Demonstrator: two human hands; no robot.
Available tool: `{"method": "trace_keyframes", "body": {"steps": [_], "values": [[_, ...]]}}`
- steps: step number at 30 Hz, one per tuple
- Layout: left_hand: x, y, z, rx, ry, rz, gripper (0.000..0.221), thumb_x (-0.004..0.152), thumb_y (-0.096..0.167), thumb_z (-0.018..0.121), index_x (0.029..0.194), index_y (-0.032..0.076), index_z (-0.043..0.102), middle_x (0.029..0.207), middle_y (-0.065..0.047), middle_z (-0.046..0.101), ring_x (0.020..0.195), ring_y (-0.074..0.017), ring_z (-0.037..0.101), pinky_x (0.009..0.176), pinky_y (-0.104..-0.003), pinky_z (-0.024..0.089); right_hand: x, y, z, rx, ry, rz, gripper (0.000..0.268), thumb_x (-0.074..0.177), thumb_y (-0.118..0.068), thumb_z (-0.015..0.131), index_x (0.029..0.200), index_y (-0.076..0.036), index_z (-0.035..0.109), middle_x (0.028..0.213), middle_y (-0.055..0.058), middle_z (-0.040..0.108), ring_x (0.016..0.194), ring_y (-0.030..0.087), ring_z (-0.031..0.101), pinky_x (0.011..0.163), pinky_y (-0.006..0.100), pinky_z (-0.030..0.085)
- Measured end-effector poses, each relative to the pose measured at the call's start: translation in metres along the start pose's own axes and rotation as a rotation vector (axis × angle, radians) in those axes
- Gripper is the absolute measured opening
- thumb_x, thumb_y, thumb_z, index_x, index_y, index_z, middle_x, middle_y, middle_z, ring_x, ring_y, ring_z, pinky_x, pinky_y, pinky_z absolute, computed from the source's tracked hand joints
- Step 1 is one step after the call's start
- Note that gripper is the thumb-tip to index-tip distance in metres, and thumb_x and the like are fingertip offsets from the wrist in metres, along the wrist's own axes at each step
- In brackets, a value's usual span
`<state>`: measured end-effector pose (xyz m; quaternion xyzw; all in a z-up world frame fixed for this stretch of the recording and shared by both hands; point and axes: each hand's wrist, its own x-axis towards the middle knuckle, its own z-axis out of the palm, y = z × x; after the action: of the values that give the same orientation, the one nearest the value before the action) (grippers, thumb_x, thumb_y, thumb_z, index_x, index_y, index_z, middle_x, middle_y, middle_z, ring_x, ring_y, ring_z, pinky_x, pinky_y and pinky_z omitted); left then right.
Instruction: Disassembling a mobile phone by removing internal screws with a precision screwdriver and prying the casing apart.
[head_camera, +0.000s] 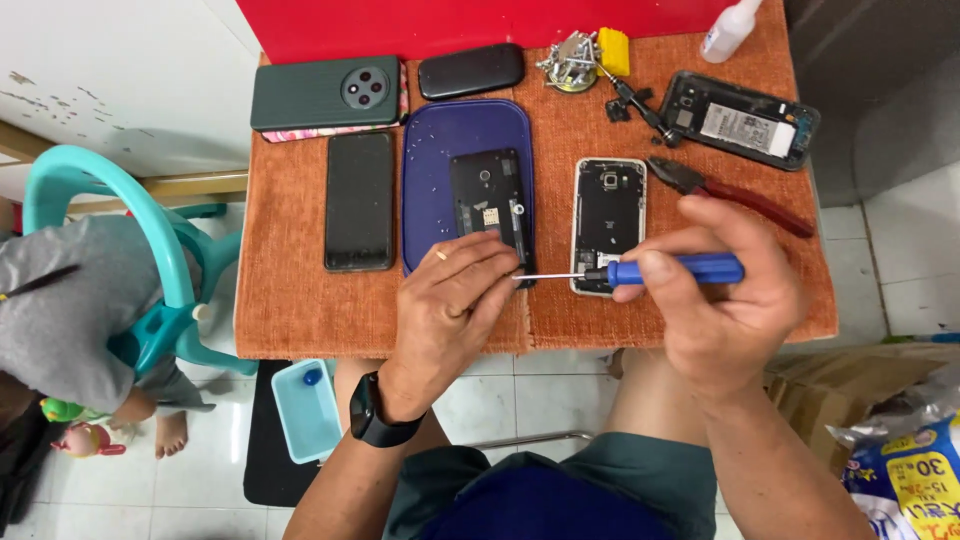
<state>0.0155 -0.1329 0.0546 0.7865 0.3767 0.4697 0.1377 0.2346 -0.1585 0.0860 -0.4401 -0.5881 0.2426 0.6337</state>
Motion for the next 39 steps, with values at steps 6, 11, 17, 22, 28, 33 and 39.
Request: {"method": "trace_keyframes", "body": {"steps": [6, 11, 17, 22, 28, 33, 39], "values": [[-0.002, 0.005, 0.005, 0.018, -0.006, 0.076, 0.013, 0.093, 0.002, 0.078, 0.104, -0.002, 0.075, 0.107, -0.017, 0.076, 0.109, -0.0344, 0.073, 0.098, -0.045, 0.060, -0.010, -0.005, -0.004, -0.074, 0.033, 0.045, 0.030, 0.099, 0.002, 0.068, 0.127, 0.006, 0.055, 0.087, 0.020, 0.070, 0.061, 0.026, 0.072, 0.058, 0.031, 0.062], [-0.003, 0.005, 0.006, 0.021, -0.018, 0.074, 0.013, 0.093, 0.003, 0.078, 0.105, -0.001, 0.075, 0.108, -0.015, 0.076, 0.110, -0.0351, 0.072, 0.100, -0.045, 0.059, -0.013, 0.000, -0.007, -0.091, 0.011, -0.011, 0.033, 0.099, 0.001, 0.069, 0.128, 0.006, 0.055, 0.089, 0.021, 0.072, 0.064, 0.024, 0.072, 0.061, 0.029, 0.063], [-0.006, 0.001, 0.011, 0.025, -0.021, 0.069, 0.015, 0.093, 0.004, 0.079, 0.106, 0.000, 0.076, 0.110, -0.014, 0.076, 0.112, -0.0355, 0.071, 0.100, -0.046, 0.059, -0.012, -0.003, -0.007, -0.131, -0.003, 0.016, 0.032, 0.098, 0.002, 0.070, 0.126, 0.006, 0.056, 0.089, 0.021, 0.072, 0.064, 0.025, 0.073, 0.062, 0.030, 0.062], [-0.006, 0.000, 0.011, 0.034, -0.028, 0.072, 0.014, 0.093, 0.005, 0.078, 0.106, 0.000, 0.076, 0.110, -0.014, 0.076, 0.113, -0.0353, 0.070, 0.099, -0.046, 0.058, -0.011, -0.005, -0.011, -0.191, -0.039, -0.022, 0.032, 0.095, 0.003, 0.072, 0.124, 0.009, 0.058, 0.090, 0.022, 0.072, 0.065, 0.026, 0.074, 0.062, 0.031, 0.063], [-0.007, -0.002, 0.012, 0.136, -0.056, 0.125, 0.011, 0.093, 0.004, 0.079, 0.103, 0.002, 0.076, 0.108, -0.011, 0.075, 0.114, -0.0341, 0.069, 0.095, -0.047, 0.055, -0.008, -0.012, -0.016, -0.383, -0.168, -0.274, 0.036, 0.091, 0.001, 0.085, 0.120, 0.009, 0.065, 0.093, 0.016, 0.078, 0.076, 0.019, 0.075, 0.075, 0.030, 0.064], [-0.009, -0.005, 0.014, 0.189, -0.055, 0.120, 0.009, 0.093, 0.004, 0.080, 0.101, 0.002, 0.076, 0.106, -0.010, 0.075, 0.113, -0.0342, 0.069, 0.097, -0.049, 0.052, -0.001, -0.024, -0.009, -0.486, -0.294, -0.398, 0.043, 0.092, -0.009, 0.091, 0.125, 0.001, 0.066, 0.103, 0.013, 0.078, 0.086, 0.020, 0.078, 0.080, 0.033, 0.065], [-0.011, -0.007, 0.014, 0.139, -0.047, 0.044, 0.006, 0.095, 0.005, 0.076, 0.101, 0.003, 0.076, 0.105, -0.010, 0.076, 0.115, -0.0358, 0.069, 0.100, -0.049, 0.050, 0.009, -0.021, -0.002, -0.446, -0.365, -0.363, 0.050, 0.094, -0.004, 0.089, 0.135, 0.003, 0.061, 0.108, 0.014, 0.078, 0.089, 0.019, 0.075, 0.087, 0.031, 0.065]]}}
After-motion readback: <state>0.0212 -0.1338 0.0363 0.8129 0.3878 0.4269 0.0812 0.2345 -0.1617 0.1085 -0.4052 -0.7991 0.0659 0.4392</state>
